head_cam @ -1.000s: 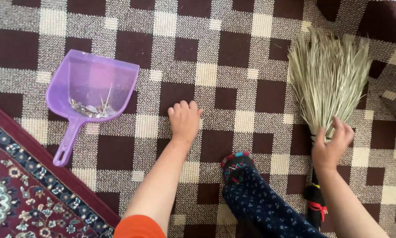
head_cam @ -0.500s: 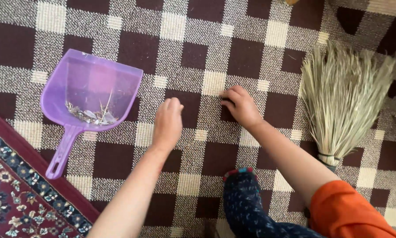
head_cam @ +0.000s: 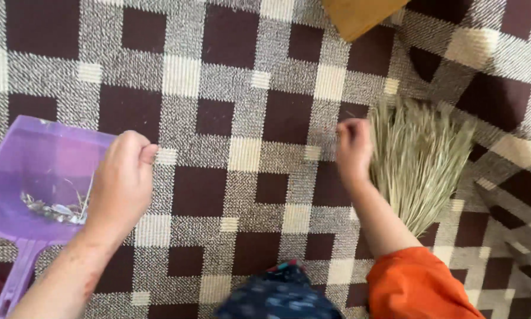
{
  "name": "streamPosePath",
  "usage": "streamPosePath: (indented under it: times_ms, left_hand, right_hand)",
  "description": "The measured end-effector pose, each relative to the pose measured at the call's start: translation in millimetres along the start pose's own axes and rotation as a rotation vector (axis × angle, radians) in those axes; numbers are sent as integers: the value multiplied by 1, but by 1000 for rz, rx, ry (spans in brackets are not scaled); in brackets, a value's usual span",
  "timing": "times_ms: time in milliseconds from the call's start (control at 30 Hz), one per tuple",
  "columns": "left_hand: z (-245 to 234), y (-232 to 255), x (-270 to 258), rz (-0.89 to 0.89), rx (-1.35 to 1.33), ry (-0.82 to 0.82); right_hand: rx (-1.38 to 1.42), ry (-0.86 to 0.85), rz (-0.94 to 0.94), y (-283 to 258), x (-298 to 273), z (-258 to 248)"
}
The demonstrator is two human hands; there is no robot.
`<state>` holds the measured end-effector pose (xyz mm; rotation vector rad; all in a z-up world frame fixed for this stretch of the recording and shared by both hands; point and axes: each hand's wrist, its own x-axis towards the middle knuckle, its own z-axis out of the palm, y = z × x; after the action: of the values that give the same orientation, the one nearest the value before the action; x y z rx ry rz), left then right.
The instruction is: Sweeping debris off a carpeted floor using a hand broom and dustpan.
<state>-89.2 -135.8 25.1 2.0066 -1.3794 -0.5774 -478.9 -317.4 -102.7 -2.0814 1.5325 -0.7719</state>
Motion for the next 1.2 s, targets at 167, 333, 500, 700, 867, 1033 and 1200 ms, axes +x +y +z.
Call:
streamPosePath:
  times_ms: [167, 333, 500, 700, 867, 1033, 1200]
  left_hand:
    - [-22, 36, 42, 176, 35, -90]
    - [-60, 54, 62, 142, 133, -147]
    - [-107, 20, 36, 191, 212, -152]
    - [-144, -81, -55, 111, 234, -150]
    - [-134, -249, -155, -95, 158, -2]
    - [-116, -188, -126, -197, 86, 75]
    - [-101, -149, -109, -10, 187, 101]
  right_hand:
    - [-24, 55, 84, 46, 34, -9]
    - [-233, -18, -148, 62, 39, -8]
    - [-339, -67, -164, 76, 55, 1]
    - [-210, -164, -266, 23, 72, -16]
    - [-153, -366, -247, 15, 78, -21]
    - [-205, -447, -397, 16, 78, -23]
    - [-318, -425, -486, 26, 81, -16]
